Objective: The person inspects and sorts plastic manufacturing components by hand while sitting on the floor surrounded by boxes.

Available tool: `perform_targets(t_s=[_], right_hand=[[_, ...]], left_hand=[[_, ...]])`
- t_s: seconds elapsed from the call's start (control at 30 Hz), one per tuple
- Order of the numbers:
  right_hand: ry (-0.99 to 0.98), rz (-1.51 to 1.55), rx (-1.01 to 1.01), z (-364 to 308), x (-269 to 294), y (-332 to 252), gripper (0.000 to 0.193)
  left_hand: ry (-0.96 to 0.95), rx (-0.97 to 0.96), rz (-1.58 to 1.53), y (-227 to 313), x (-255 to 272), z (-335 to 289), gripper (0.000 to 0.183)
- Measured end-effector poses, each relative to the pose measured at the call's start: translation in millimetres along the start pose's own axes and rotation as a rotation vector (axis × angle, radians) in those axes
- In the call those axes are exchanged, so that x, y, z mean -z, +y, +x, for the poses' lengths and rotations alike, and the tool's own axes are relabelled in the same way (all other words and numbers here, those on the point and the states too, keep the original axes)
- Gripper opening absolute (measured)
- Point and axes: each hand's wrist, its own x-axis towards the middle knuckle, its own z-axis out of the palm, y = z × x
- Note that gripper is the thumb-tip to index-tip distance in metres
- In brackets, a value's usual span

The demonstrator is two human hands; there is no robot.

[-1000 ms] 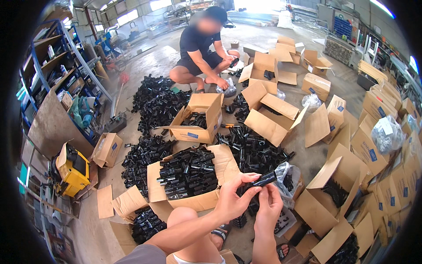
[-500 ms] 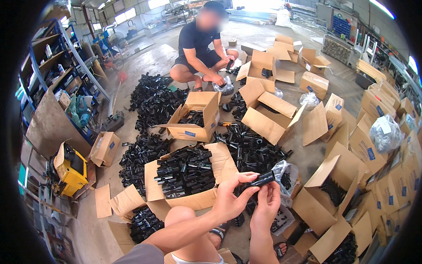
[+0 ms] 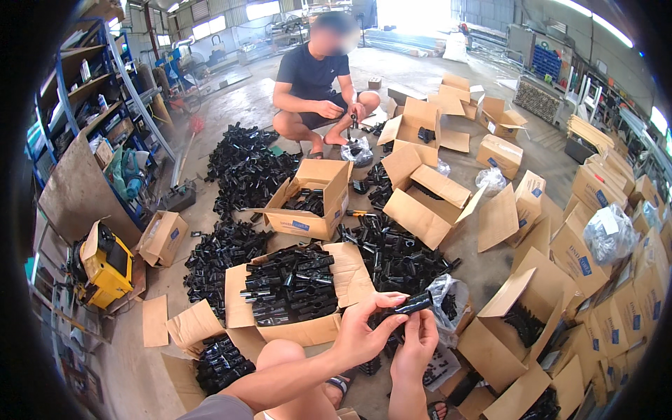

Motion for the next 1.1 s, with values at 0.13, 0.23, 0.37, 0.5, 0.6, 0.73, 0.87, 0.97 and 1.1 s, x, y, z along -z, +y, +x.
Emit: perform_targets(t_s=[0.13, 0.23, 0.37, 0.5, 0.6, 0.73, 0.87, 0.97, 1.1], right_hand=[[0.081, -0.04, 0.127, -2.5, -8.9, -1.5, 0.012], [0.035, -0.041, 0.124, -2.2, -4.6, -2.3, 0.012], [0.062, -0.03, 0.058, 0.6, -3.5, -4.4, 0.013], [0.063, -0.099, 0.16, -1.7, -10.6, -5.2, 0.012], [0.031, -0.102, 0.096, -0.1, -0.7, -1.7, 0.014], [0.037, 0.0, 0.057, -2.7, -5.8, -0.5, 0.019], [-0.107, -0.026, 0.019, -10.1, 3.2, -1.5, 0.03], [-0.179, -0.156, -0.003, -7.0, 20.0, -6.6, 0.036], [-0.141, -0.33, 0.009, -8.2, 28.3, -21.8, 0.036]], left_hand=[[-0.042, 0.011, -0.006, 1.8, -2.2, -0.3, 0.026], [-0.047, 0.063, -0.015, 7.5, -1.2, 0.6, 0.025], [-0.036, -0.006, 0.011, 3.1, -0.7, 2.1, 0.026], [-0.038, 0.002, 0.027, 3.2, 0.2, -0.2, 0.026], [-0.044, 0.005, 0.029, 3.8, 2.0, 0.0, 0.026], [-0.047, 0.013, 0.014, 5.7, 5.1, 0.5, 0.025], [-0.031, 0.046, -0.041, 1.5, 8.0, 0.0, 0.025], [-0.135, 0.105, -0.017, 5.3, 13.5, 4.0, 0.027], [-0.261, 0.345, -0.164, 14.4, 18.0, 11.5, 0.033]])
